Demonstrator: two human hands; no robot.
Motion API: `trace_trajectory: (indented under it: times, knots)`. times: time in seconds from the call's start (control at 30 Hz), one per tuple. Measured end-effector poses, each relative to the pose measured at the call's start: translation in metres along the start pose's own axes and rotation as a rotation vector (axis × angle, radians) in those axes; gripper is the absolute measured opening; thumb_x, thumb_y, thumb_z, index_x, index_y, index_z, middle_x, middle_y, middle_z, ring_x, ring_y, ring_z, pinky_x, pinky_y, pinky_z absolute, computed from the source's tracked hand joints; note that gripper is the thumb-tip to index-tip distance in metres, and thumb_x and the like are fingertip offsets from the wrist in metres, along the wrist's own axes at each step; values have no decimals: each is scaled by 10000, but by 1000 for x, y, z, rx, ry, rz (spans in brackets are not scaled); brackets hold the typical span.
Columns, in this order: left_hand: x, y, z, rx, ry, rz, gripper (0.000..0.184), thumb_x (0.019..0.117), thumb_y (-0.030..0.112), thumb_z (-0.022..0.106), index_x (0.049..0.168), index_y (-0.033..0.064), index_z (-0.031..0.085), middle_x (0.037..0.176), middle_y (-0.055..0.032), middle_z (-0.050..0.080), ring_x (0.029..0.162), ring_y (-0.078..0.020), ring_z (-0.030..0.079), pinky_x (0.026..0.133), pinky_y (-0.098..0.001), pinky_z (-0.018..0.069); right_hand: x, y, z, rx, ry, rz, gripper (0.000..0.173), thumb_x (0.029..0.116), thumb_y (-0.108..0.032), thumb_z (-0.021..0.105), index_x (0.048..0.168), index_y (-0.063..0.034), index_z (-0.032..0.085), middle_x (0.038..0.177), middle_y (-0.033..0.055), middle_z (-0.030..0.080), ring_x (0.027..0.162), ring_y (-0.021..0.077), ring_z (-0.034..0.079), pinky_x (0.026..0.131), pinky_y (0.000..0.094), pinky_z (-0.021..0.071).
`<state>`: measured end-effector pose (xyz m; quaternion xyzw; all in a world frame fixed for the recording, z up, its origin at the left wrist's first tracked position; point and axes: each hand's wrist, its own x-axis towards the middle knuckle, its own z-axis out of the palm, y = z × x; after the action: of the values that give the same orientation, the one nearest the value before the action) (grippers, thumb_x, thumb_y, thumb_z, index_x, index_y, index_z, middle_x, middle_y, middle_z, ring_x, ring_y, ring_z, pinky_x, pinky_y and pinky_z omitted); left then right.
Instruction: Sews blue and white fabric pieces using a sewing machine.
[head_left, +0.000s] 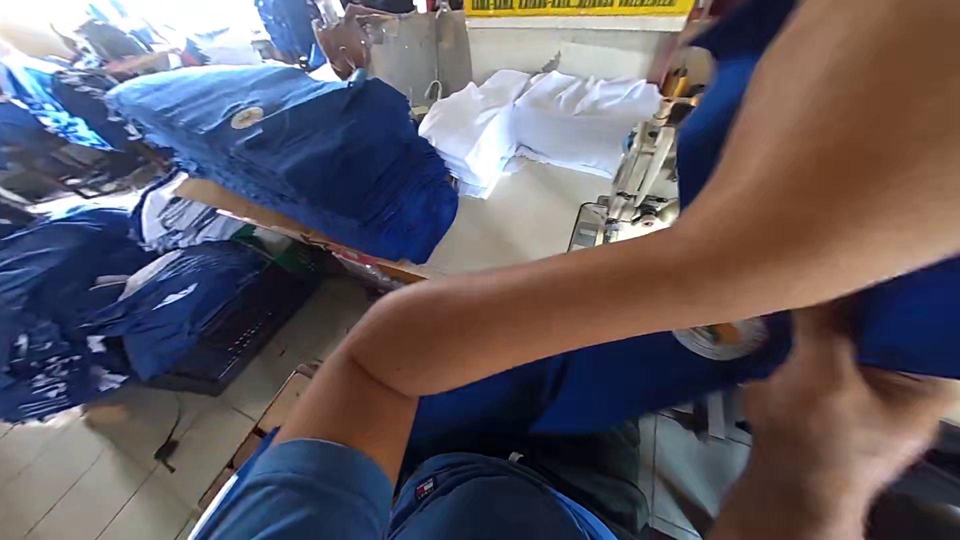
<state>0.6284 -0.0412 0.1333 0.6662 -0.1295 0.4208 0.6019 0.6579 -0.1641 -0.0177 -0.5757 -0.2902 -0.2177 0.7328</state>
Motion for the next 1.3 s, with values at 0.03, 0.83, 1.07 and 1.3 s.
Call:
trace_trajectory:
  times: [0.03, 0.83, 1.07, 1.3]
  knots:
    - [0, -2, -1, -183, 73, -66, 162, 946, -127, 508, 807, -54, 550, 663, -97, 541, 616, -138, 589, 558, -275, 531, 3, 1, -20, -81, 13, -8, 200, 989, -83, 652, 1184, -123, 635, 1088, -96, 710, 1051, 58, 683, 956, 319, 582]
    - [-123, -284, -154, 1142, -691, -333, 619, 1052, 606, 383, 1574, 280, 457, 1678, -40, 336, 1563, -365, 237, 1169, -762, 137, -199, 117, 19, 227, -512, 997, 180, 976, -89, 679, 1123, 8, 712, 1010, 52, 773, 944, 99, 740, 888, 311, 622]
    - [-112, -300, -127, 1074, -750, -241, 502, 1079, 323, 417, 1543, 146, 491, 1631, -37, 423, 1537, -328, 321, 1187, -693, 222, -194, 113, 12, 221, -565, 884, 159, 996, -136, 675, 1050, 0, 739, 943, 36, 769, 875, 60, 731, 822, 270, 621]
    - [-77, -342, -131, 1034, -708, -273, 630, 1046, 547, 440, 1516, 136, 519, 1598, -41, 470, 1531, -275, 341, 1223, -660, 170, -178, 130, 8, 172, -577, 792, 200, 1006, -197, 676, 982, -9, 738, 852, 22, 749, 785, 16, 704, 731, 220, 599]
